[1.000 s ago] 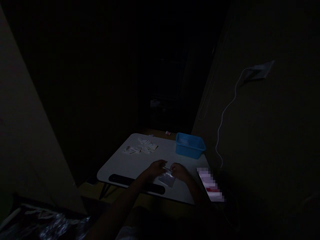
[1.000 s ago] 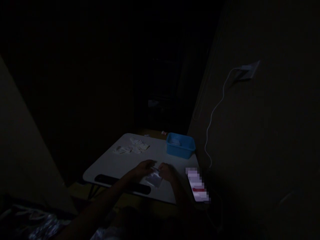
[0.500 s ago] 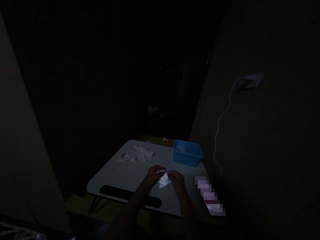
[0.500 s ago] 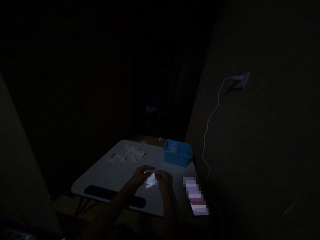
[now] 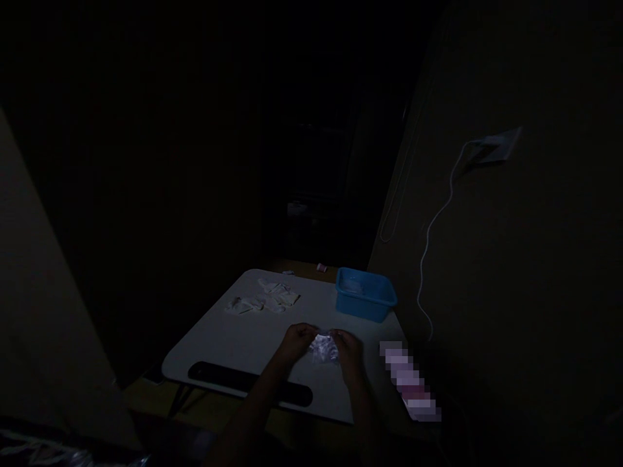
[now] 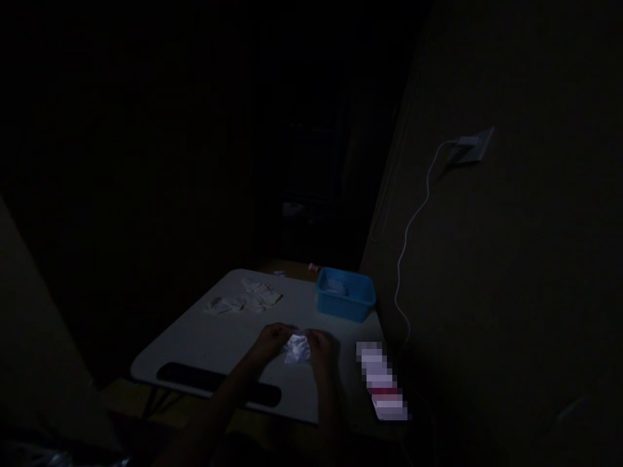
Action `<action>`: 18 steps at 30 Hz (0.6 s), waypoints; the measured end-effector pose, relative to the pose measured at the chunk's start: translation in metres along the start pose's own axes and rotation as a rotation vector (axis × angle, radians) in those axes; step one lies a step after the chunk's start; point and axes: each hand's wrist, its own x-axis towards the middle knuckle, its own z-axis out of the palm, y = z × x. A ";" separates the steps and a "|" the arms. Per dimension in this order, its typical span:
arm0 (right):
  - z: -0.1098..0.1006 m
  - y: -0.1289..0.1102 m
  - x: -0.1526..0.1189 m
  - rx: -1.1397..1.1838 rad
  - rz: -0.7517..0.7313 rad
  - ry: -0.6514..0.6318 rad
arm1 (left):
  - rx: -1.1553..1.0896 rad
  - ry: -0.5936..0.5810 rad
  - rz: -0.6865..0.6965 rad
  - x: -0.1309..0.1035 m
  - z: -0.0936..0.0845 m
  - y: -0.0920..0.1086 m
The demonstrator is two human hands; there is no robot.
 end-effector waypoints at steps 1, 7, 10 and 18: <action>0.000 -0.001 -0.001 0.021 0.006 0.001 | 0.001 0.006 -0.005 0.000 0.000 0.000; -0.001 -0.005 -0.005 0.016 -0.031 -0.051 | 0.049 -0.049 0.049 -0.003 0.000 0.006; 0.000 -0.006 -0.005 -0.008 -0.043 -0.062 | 0.100 -0.084 0.036 -0.003 0.001 0.004; -0.002 0.010 0.004 0.055 -0.016 -0.042 | 0.002 -0.001 0.037 -0.003 0.000 0.003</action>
